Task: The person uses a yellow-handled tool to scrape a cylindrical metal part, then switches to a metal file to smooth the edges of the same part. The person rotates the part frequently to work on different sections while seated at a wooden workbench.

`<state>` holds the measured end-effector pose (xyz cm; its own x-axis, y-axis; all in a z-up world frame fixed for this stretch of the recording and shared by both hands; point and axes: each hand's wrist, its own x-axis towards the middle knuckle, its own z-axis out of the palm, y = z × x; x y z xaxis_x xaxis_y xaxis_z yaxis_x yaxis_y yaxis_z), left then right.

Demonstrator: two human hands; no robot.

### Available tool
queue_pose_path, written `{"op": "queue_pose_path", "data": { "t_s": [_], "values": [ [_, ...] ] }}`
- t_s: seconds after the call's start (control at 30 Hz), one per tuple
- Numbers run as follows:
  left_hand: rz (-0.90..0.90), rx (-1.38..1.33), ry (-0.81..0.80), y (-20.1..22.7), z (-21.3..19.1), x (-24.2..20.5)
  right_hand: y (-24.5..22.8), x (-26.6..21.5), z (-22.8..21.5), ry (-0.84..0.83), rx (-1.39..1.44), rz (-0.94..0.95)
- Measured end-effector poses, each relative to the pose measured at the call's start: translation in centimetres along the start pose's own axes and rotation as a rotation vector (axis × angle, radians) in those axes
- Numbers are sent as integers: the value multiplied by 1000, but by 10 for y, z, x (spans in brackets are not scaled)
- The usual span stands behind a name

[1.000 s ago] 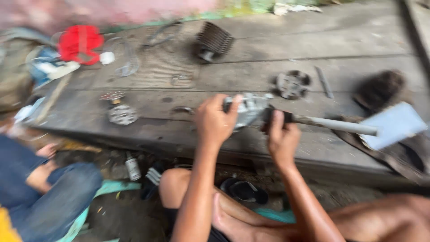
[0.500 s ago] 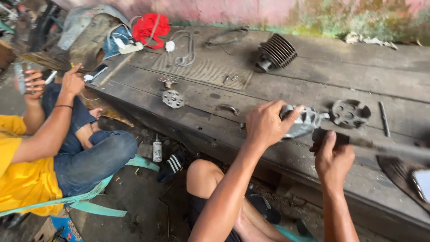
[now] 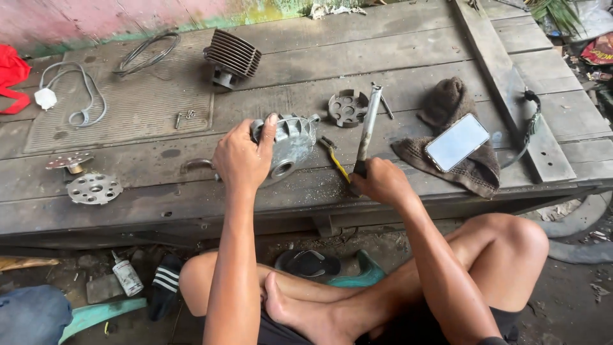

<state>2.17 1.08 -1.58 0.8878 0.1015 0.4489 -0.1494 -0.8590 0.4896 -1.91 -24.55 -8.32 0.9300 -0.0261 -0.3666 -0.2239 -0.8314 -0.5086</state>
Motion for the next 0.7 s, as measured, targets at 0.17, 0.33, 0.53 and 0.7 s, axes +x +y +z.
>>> {"op": "queue_pose_path", "data": {
  "t_s": [0.17,0.33,0.53,0.7],
  "values": [
    [-3,-27,-6,4,-4,-3,25,8,-14,28,12,-26],
    [-12,-49,-12,3,-5,0,50,14,-18,39,-17,-4],
    [-68,-57,-46,1,-8,3,88,34,3,66,-118,20],
    [18,-68,-54,3,-13,0,76,26,18,277,-378,101]
  ]
}}
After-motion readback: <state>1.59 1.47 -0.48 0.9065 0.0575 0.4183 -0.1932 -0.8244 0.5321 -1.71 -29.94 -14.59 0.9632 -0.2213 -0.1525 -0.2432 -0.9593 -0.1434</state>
